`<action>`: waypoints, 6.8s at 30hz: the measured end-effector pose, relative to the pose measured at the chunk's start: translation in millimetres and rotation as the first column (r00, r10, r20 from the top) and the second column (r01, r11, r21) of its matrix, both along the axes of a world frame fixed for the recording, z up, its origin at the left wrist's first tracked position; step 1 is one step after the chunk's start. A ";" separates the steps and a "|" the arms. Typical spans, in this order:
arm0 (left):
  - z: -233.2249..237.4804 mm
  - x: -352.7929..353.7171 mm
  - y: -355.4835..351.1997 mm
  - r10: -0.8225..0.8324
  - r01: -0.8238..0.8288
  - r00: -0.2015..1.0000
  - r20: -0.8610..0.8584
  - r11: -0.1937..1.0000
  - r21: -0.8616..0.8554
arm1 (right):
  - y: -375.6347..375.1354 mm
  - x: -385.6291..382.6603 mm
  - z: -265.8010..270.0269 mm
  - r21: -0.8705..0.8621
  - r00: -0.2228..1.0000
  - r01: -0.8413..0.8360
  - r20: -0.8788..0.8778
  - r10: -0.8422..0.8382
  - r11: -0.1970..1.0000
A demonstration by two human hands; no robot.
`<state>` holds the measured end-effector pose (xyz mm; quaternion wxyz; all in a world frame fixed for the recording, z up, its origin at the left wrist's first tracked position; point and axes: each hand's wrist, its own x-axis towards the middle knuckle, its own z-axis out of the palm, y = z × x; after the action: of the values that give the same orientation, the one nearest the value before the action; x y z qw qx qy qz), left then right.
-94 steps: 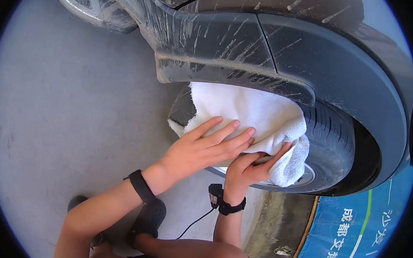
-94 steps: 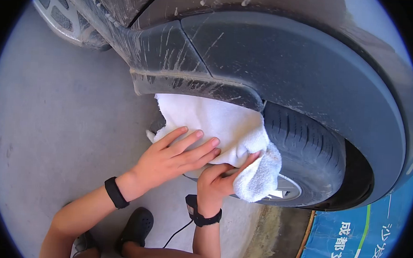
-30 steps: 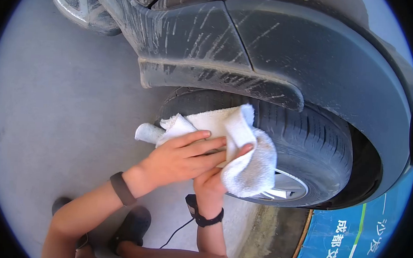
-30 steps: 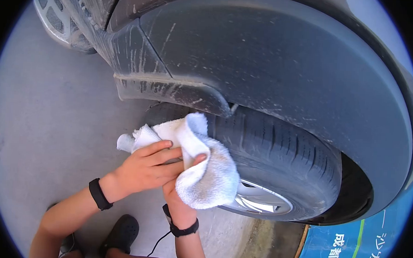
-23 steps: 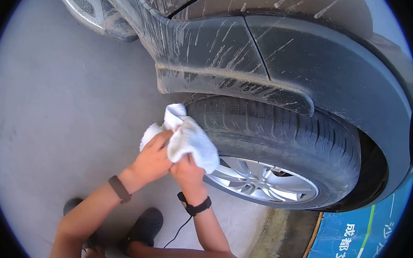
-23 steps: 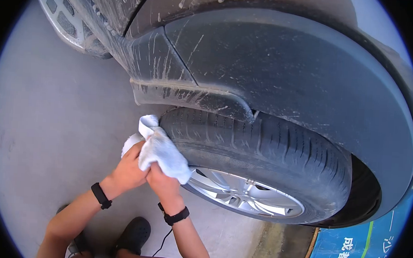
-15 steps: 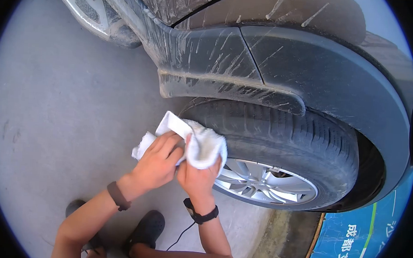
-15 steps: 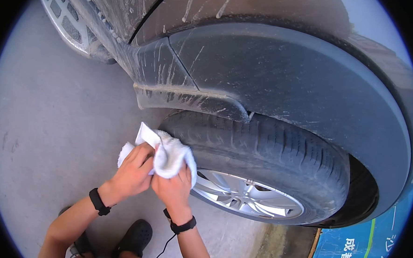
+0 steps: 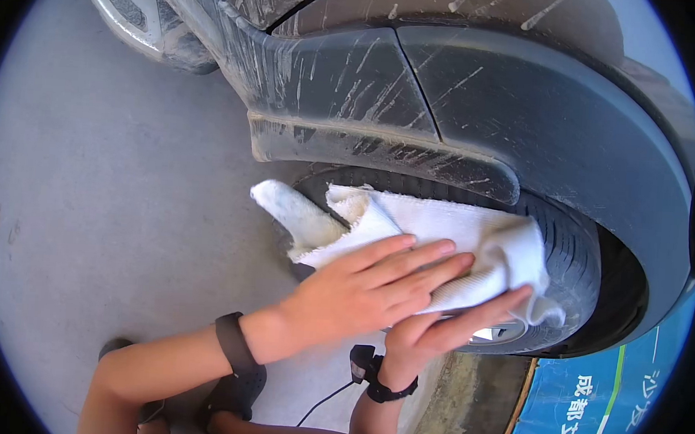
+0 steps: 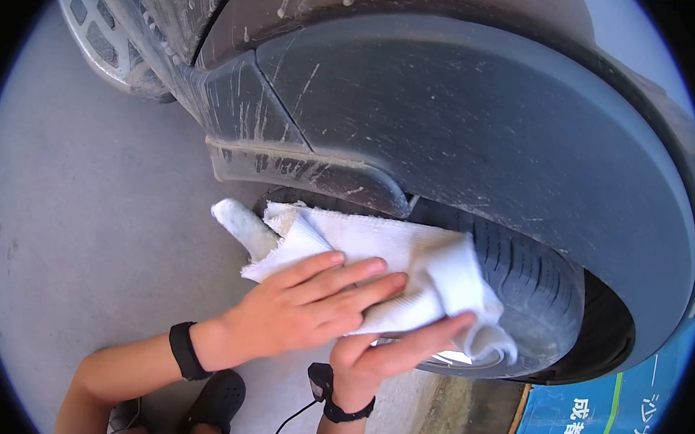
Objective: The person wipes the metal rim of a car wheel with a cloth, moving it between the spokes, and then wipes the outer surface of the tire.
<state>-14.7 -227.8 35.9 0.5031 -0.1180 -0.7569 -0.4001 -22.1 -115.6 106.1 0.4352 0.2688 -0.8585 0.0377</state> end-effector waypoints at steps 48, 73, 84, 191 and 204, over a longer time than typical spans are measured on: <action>-45.3 60.0 28.2 -0.344 0.401 0.765 0.545 0.916 0.015 | 104.6 24.1 -37.4 -0.149 0.964 0.042 0.266 -0.001 0.988; 1.6 75.8 13.0 -0.768 0.389 -0.027 0.640 0.582 0.715 | 60.9 23.7 -51.1 -0.650 0.833 -0.272 0.211 0.512 0.710; -38.1 73.2 35.7 -0.642 0.530 0.537 0.547 0.761 0.373 | 76.8 27.0 -91.0 -0.681 0.846 -0.217 0.226 0.483 0.699; -89.6 21.9 105.6 -0.352 0.625 0.461 0.815 0.780 -0.017 | 150.7 4.0 -207.2 -0.692 0.915 0.164 0.373 0.154 0.703; -126.3 26.4 94.7 0.047 0.660 0.482 0.875 0.637 -0.398 | 161.3 25.6 -289.7 -0.590 0.883 0.221 0.460 0.099 0.776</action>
<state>11.6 -133.1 -90.4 -0.0890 -0.2433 -0.9491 -0.1793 3.5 45.8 -183.6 0.2814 0.0624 -0.8833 0.3699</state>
